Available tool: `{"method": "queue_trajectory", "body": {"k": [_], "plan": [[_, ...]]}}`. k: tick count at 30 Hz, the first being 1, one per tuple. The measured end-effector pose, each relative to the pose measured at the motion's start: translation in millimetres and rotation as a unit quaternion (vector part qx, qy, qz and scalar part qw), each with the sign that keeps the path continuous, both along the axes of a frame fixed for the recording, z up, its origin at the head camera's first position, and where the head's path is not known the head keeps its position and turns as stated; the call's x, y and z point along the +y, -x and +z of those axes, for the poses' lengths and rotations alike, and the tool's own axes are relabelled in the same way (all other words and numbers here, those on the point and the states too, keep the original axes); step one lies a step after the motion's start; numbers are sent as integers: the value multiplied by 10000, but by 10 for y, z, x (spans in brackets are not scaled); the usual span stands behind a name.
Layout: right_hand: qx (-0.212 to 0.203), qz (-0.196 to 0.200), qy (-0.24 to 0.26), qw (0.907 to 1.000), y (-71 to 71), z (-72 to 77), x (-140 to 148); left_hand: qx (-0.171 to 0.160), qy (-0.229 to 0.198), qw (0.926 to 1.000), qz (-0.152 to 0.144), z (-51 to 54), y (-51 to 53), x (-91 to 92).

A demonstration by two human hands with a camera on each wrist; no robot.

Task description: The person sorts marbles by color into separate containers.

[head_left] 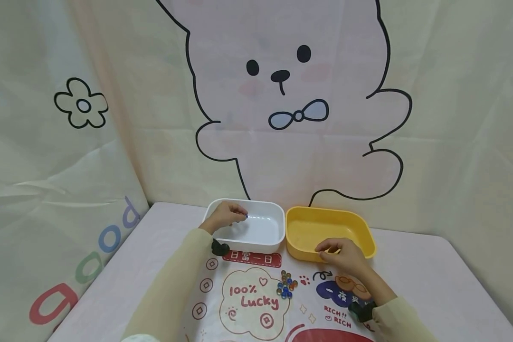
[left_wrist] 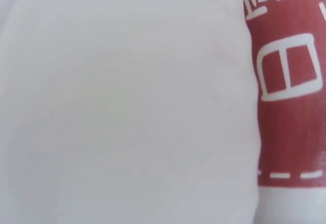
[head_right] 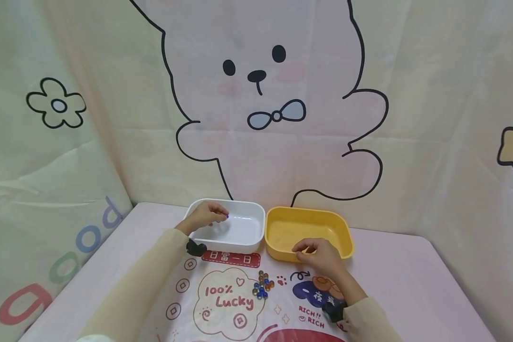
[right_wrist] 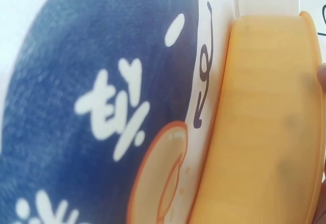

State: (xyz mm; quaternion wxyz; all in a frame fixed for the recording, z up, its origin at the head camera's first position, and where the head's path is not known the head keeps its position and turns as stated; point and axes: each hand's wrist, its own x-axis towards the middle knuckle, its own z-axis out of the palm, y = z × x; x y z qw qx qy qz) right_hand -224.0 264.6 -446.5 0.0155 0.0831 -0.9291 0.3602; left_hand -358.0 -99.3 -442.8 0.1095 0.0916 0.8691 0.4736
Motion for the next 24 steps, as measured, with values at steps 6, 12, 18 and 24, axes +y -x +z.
{"method": "queue_trajectory", "body": {"k": [6, 12, 18, 24], "plan": [[-25, 15, 29, 10000, 1, -1, 4, -118, 139, 9998, 59, -65, -6, 13], [-62, -59, 7, 10000, 0, 2, -2, -127, 306, 9994, -68, -101, -11, 0], [-67, -63, 9, 10000, 5, 4, -9, -136, 507, 9985, -127, -136, -15, -11], [-49, -61, 26, 10000, 4, -1, -3, -136, 686, 9974, -173, -180, -11, 13]]}}
